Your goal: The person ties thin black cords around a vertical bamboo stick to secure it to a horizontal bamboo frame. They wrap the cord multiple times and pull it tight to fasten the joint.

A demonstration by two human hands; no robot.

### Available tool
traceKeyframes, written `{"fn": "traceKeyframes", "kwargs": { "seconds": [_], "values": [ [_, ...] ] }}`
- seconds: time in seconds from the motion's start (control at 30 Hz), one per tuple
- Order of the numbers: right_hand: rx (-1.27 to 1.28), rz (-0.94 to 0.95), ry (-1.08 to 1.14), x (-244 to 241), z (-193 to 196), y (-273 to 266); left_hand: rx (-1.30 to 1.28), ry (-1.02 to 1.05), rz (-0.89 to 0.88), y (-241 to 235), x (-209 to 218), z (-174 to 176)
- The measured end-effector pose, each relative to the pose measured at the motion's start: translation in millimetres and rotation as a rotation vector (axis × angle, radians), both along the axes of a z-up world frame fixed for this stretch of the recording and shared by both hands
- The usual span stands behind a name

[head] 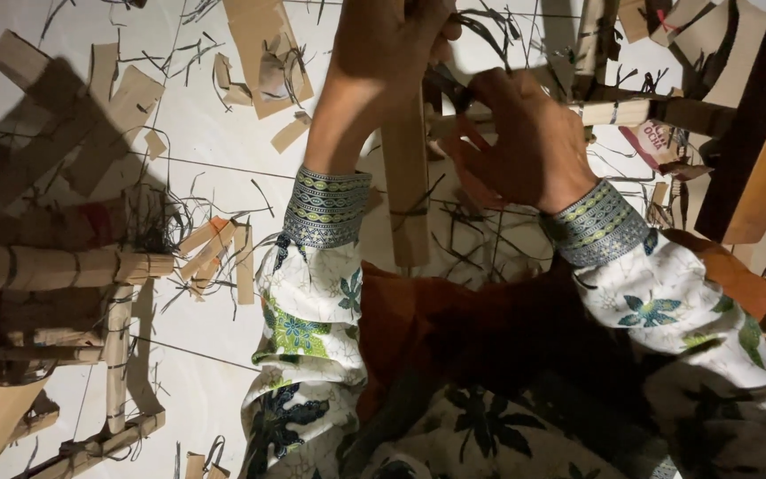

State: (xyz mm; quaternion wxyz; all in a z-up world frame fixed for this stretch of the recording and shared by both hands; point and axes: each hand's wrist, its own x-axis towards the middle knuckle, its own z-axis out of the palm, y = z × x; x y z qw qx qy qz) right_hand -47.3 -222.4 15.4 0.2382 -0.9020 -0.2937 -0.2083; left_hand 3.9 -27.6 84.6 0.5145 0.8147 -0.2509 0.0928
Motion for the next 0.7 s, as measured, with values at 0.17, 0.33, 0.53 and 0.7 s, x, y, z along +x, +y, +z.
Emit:
{"fn": "traceKeyframes", "kwargs": {
  "seconds": [0.17,0.33,0.53,0.7],
  "values": [
    [0.056,0.042,-0.005,3,6,5,-0.017,0.089,0.049,-3,-5,1],
    [0.069,0.086,0.001,3,12,6,-0.106,0.080,-0.004,-2,-7,1],
    [0.181,0.167,0.064,1,14,8,-0.102,0.083,0.071,2,-2,-8],
    [0.139,0.194,0.037,4,10,6,-0.144,0.145,0.103,5,1,-14]
  ]
}}
